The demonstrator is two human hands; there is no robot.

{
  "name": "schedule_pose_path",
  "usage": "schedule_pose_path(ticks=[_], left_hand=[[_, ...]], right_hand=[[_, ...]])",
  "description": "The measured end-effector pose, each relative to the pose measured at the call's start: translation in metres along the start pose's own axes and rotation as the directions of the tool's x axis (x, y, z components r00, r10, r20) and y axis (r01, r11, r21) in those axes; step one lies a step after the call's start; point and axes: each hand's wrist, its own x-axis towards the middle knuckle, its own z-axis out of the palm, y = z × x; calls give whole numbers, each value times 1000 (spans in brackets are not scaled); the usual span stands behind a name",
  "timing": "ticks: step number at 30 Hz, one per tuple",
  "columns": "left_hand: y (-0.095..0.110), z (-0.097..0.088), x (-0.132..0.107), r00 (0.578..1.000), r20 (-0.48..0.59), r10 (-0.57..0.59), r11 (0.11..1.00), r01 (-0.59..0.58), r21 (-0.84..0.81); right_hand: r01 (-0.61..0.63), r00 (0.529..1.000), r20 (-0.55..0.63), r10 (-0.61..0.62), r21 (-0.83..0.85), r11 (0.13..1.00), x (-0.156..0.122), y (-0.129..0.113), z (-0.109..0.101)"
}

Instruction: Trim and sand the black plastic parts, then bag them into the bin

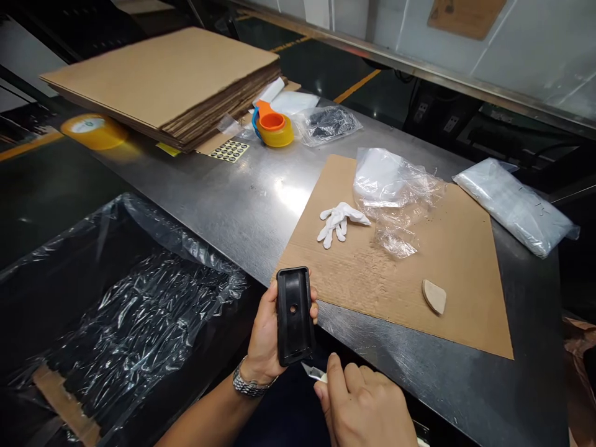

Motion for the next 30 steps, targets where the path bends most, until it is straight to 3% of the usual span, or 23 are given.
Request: schedule_pose_path(ticks=[3,5,7,9,10,12,14,19,30], left_hand=[[-1,5,-1,998,-16,61,998,-61,7],[-2,8,-1,994,-30,108,994,-108,4],[-2,10,-2,989,-43,144,990,-144,2],[-2,11,-2,987,-41,156,988,-156,11],[-2,11,-2,987,-35,155,988,-154,18],[-2,10,-1,987,-29,159,987,-158,28],[-2,9,0,986,-29,165,986,-164,35],[-2,9,0,985,-38,170,985,-168,39],[-2,11,2,981,-41,189,981,-186,52]], right_hand=[[-68,997,48,61,166,984,-2,-5,3],[-230,966,208,152,434,871,-1,-7,5],[-489,856,497,145,683,543,2,-9,8],[-697,711,703,20,701,150,6,-10,10],[-750,660,750,-38,661,12,8,-9,10],[-788,614,783,-101,603,-123,11,-8,8],[-797,604,789,-107,597,-97,15,-6,4],[-756,634,772,-45,632,172,24,-3,-6],[-740,643,766,-17,626,246,27,-6,-8]])
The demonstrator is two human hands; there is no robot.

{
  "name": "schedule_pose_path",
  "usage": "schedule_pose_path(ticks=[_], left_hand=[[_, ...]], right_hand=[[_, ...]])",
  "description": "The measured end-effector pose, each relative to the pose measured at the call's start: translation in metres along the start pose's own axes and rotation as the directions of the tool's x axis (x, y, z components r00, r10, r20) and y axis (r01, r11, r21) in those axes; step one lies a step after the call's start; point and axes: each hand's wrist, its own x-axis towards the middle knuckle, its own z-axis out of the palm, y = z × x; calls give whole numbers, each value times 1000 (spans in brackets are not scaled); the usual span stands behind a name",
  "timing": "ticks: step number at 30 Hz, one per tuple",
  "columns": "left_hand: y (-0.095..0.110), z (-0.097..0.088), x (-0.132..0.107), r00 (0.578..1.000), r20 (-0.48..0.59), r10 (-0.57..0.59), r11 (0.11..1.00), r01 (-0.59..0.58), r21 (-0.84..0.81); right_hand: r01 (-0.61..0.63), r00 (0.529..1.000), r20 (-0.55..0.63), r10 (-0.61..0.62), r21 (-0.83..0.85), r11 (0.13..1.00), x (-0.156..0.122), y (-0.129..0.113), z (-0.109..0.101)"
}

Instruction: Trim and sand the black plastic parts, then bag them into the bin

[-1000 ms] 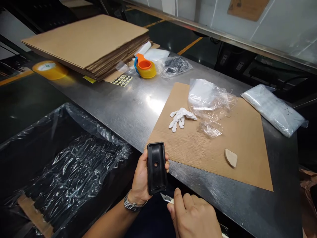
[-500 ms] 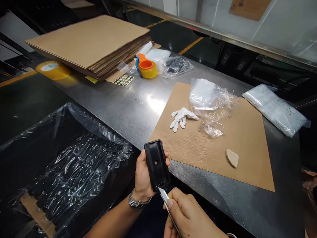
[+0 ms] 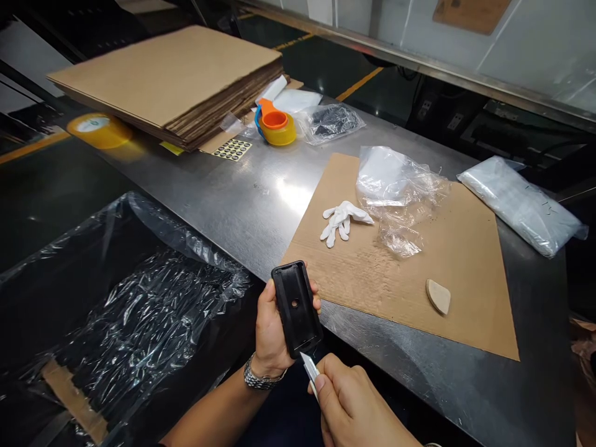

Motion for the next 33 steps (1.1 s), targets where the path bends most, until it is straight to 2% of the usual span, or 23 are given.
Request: schedule_pose_path(ticks=[20,29,33], left_hand=[[-5,-3,1,998,-44,49,999,-50,-12],[-4,-1,0,997,-51,60,997,-63,-51],[-7,-2,-1,986,-102,133,988,-140,-62]], right_hand=[[-13,999,-47,10,-53,999,1,12,5],[-47,999,-18,48,51,998,6,7,9],[-46,998,-29,51,133,990,6,2,10]])
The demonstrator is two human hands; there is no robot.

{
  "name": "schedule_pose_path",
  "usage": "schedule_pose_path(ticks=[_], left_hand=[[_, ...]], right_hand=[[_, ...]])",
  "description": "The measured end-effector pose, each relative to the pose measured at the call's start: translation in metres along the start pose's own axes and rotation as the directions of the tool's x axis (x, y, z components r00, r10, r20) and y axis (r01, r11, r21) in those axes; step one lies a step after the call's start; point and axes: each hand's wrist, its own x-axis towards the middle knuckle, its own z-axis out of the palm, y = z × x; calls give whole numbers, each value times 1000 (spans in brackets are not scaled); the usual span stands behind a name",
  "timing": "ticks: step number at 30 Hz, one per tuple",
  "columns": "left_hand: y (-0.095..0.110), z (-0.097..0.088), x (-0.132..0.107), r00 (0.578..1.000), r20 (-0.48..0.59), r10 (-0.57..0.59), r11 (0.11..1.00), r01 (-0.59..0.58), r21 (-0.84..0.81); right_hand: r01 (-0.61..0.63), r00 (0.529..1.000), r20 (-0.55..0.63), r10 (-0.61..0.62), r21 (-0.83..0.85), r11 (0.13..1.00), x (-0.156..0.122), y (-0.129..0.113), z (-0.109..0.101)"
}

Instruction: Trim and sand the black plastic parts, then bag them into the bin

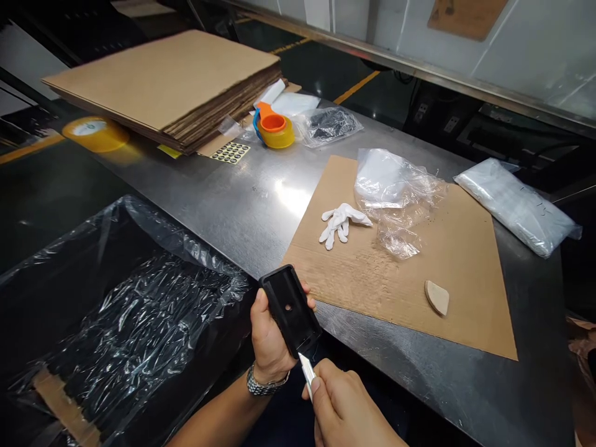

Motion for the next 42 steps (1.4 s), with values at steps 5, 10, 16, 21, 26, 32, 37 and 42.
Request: schedule_pose_path(ticks=[5,10,16,21,26,32,37,42], left_hand=[[-4,-1,-2,981,-41,192,981,-193,-6],[-3,3,-2,946,-61,317,947,-319,-26],[2,3,2,982,-60,181,979,-186,-85],[6,5,4,997,-52,-48,996,45,-74],[5,3,1,972,21,-235,971,235,-39],[-2,-6,-1,864,68,-499,867,497,43],[-10,-4,-4,737,53,-673,739,672,39],[-14,-3,-10,689,-11,-725,689,725,-9]], right_hand=[[-83,996,34,78,182,980,1,3,3],[-55,998,45,38,488,871,9,16,10],[73,992,-128,-9,503,861,0,11,-5],[11,804,-569,-170,-272,962,7,30,-45],[-553,585,-707,-397,-706,443,40,64,-91],[-156,619,-514,-594,-821,549,25,45,-80],[580,656,38,-754,-664,471,4,7,-37],[617,693,143,-707,-626,478,13,1,-30]])
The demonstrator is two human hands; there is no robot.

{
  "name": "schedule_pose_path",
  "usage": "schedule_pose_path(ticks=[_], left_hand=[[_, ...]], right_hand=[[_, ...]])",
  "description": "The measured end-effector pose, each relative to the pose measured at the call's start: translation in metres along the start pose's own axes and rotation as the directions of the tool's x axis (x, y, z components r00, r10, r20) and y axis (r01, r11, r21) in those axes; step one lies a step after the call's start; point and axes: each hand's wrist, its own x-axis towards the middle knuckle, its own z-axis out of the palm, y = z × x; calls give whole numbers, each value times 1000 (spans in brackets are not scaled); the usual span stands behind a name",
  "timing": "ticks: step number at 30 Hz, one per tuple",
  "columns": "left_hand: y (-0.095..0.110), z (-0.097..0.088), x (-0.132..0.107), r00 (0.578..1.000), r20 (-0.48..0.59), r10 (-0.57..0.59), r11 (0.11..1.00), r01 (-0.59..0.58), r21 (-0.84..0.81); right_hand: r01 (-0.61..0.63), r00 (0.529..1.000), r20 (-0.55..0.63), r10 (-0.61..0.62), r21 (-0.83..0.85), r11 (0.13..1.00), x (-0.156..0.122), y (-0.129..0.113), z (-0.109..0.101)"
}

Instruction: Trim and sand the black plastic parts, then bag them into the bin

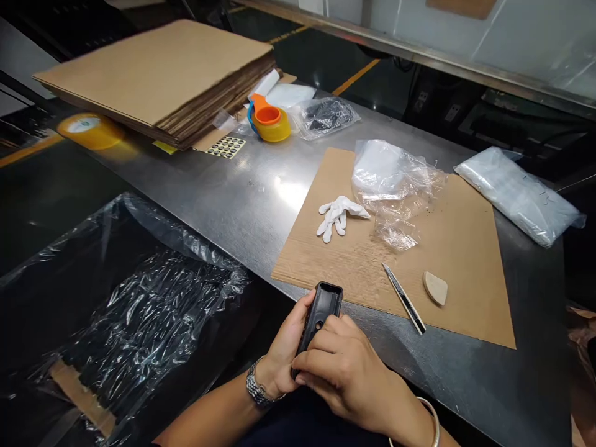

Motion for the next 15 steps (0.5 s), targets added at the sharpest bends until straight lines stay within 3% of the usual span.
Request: schedule_pose_path(ticks=[7,15], left_hand=[[-5,7,-4,992,-124,-28,998,34,50],[-7,0,0,986,75,-150,987,154,-54]], right_hand=[[16,999,47,-24,153,988,0,8,3],[104,994,-49,-100,95,990,-2,12,0]])
